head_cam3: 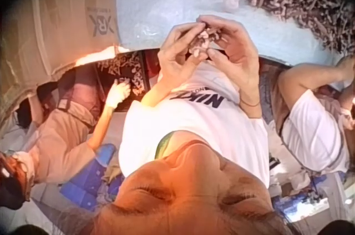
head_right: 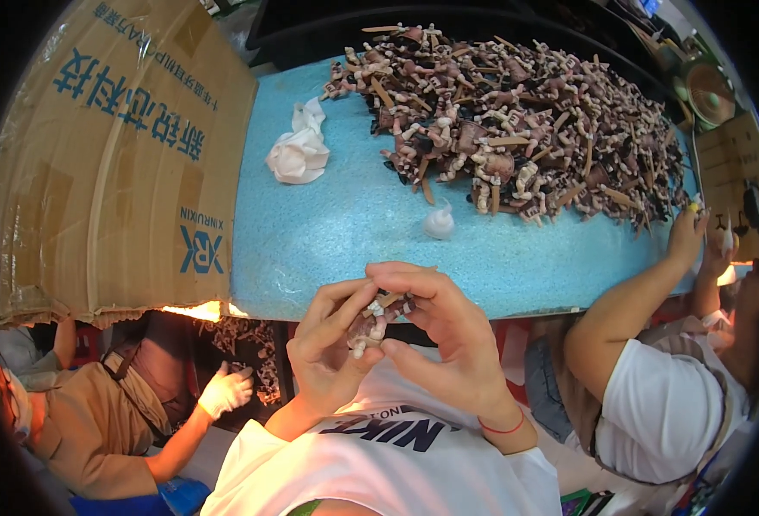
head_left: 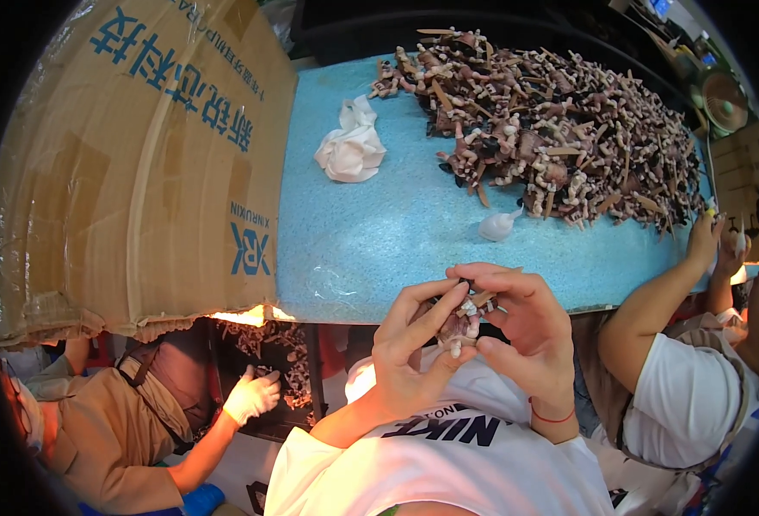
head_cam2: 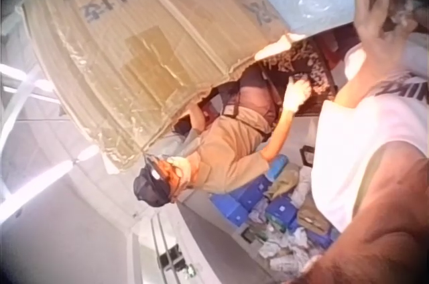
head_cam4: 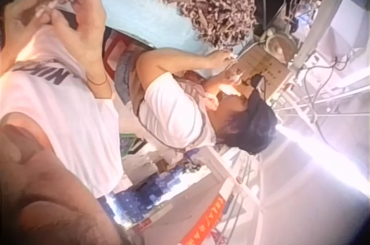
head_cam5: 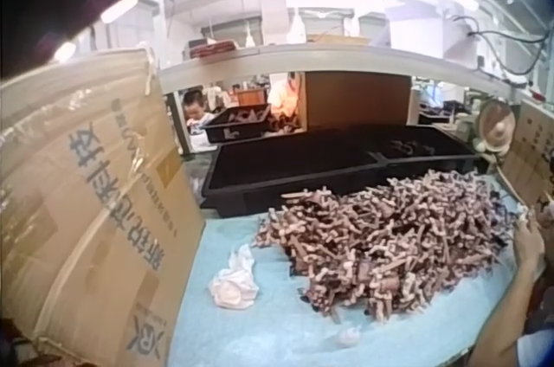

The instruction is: The person picks miniature parts from a box, applies adhesive to figurine bodies using a squeeze bottle, and attaches components together by hand to assemble the figurines.

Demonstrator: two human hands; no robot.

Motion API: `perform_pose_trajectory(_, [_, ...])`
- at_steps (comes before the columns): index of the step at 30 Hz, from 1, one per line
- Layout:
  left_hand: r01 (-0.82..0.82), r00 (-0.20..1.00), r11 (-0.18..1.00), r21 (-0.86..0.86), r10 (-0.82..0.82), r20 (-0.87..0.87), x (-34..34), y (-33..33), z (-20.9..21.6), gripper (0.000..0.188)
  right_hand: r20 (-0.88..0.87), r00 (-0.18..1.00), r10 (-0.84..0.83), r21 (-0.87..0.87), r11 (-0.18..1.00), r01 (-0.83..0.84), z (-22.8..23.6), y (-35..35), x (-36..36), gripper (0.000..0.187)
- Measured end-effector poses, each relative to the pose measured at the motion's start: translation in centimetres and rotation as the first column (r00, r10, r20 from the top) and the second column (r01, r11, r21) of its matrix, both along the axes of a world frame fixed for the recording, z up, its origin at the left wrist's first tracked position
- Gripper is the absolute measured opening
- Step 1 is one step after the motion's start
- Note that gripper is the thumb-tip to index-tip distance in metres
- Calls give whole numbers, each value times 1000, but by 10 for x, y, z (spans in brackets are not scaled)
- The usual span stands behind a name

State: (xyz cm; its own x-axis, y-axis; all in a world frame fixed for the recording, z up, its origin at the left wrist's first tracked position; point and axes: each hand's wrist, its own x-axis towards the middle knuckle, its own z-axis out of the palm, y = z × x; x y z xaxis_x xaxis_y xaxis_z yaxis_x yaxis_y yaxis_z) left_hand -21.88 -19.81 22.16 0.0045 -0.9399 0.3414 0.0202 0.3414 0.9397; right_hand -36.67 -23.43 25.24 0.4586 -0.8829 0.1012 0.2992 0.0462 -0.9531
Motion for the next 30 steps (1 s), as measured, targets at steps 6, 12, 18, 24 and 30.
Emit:
perform_pose_trajectory(6, [-20,994,1000,-19,22,108,0,-1,3,50,-7,1000,16,4,1000,-16,-2,-2,-1,47])
perform_pose_trajectory(12, [-52,988,998,-21,54,142,-2,1,6,49,-38,998,51,-7,999,-51,-3,-6,-3,46])
perform_pose_trajectory(18, [-97,984,995,-30,101,144,-4,1,7,43,23,1000,-3,-31,1000,4,-5,-4,1,47])
perform_pose_trajectory(24, [-146,955,989,-16,145,260,-4,5,20,44,99,995,8,-31,999,-5,-11,-4,2,51])
perform_pose_trajectory(30, [-120,931,989,-85,142,335,-4,3,27,51,230,973,-10,-21,1000,15,-15,-3,2,53])
